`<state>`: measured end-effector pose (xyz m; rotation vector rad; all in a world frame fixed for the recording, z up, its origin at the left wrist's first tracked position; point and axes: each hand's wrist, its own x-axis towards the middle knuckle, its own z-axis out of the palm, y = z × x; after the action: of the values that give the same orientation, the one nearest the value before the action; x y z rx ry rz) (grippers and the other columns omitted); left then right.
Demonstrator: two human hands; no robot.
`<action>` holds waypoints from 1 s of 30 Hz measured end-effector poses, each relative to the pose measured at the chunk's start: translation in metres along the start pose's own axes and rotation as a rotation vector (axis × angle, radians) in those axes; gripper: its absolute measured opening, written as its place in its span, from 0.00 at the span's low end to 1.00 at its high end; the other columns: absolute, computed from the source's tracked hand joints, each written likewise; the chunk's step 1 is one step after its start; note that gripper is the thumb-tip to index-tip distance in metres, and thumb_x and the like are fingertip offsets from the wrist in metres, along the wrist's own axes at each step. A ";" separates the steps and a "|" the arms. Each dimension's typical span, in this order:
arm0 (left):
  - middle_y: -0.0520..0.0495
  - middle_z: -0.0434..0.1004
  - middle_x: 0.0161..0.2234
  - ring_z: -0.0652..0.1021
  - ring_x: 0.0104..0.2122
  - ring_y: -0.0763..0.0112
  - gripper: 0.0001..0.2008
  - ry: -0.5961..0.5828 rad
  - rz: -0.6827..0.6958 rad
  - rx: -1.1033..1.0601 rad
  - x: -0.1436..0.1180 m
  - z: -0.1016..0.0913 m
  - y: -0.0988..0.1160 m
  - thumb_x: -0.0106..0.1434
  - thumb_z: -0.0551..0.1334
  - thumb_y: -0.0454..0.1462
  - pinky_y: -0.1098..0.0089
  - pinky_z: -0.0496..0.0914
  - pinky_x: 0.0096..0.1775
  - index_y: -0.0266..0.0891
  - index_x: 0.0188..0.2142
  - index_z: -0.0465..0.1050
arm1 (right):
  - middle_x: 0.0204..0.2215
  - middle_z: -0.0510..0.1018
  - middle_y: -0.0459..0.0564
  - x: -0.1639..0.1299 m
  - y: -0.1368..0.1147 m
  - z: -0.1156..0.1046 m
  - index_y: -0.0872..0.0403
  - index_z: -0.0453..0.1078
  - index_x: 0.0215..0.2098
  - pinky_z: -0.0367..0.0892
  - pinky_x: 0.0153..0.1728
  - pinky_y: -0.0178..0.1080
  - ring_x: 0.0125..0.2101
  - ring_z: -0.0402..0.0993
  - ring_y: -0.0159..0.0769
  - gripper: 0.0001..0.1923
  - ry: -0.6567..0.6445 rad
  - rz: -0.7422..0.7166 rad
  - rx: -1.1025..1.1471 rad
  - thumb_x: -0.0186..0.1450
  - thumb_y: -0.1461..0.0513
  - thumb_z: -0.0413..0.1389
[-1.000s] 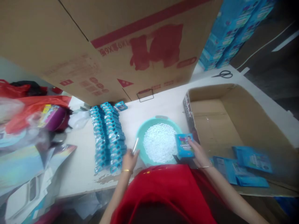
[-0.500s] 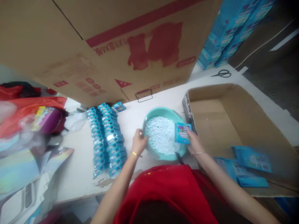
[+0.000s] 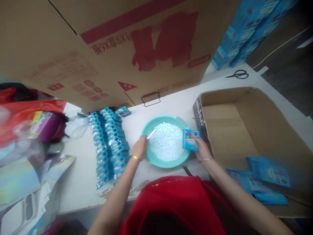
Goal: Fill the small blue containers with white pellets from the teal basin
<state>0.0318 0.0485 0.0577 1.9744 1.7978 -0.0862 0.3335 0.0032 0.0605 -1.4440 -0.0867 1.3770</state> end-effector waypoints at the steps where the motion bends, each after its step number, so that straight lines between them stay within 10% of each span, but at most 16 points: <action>1: 0.41 0.68 0.47 0.74 0.43 0.62 0.14 -0.065 0.043 0.032 0.002 0.004 0.006 0.67 0.49 0.37 0.66 0.68 0.42 0.41 0.52 0.61 | 0.34 0.82 0.47 0.001 0.003 -0.002 0.55 0.74 0.40 0.74 0.33 0.38 0.34 0.79 0.40 0.19 -0.001 0.003 0.003 0.52 0.55 0.64; 14: 0.42 0.70 0.50 0.73 0.49 0.64 0.19 -0.327 0.327 -0.191 0.021 0.074 0.064 0.61 0.53 0.30 0.65 0.66 0.52 0.39 0.52 0.64 | 0.44 0.78 0.48 -0.003 -0.014 -0.003 0.50 0.70 0.45 0.72 0.45 0.44 0.44 0.75 0.42 0.24 -0.166 -0.018 -0.020 0.51 0.53 0.66; 21: 0.40 0.72 0.47 0.73 0.47 0.64 0.15 -0.209 0.432 -0.477 0.012 0.008 0.037 0.66 0.53 0.39 0.63 0.67 0.51 0.37 0.51 0.65 | 0.40 0.77 0.48 -0.001 -0.024 0.003 0.49 0.66 0.45 0.67 0.47 0.43 0.42 0.72 0.40 0.24 -0.163 -0.425 -0.431 0.52 0.55 0.65; 30: 0.41 0.74 0.43 0.75 0.43 0.64 0.14 -0.261 0.609 -0.180 0.005 -0.094 0.051 0.67 0.52 0.39 0.65 0.69 0.46 0.37 0.50 0.66 | 0.47 0.73 0.55 0.006 0.003 0.015 0.51 0.64 0.51 0.66 0.50 0.50 0.49 0.69 0.46 0.19 -0.456 -0.865 -1.046 0.62 0.61 0.52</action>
<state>0.0571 0.0869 0.1547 2.1688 0.9590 0.0140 0.3228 0.0153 0.0582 -1.5166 -1.7175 0.8652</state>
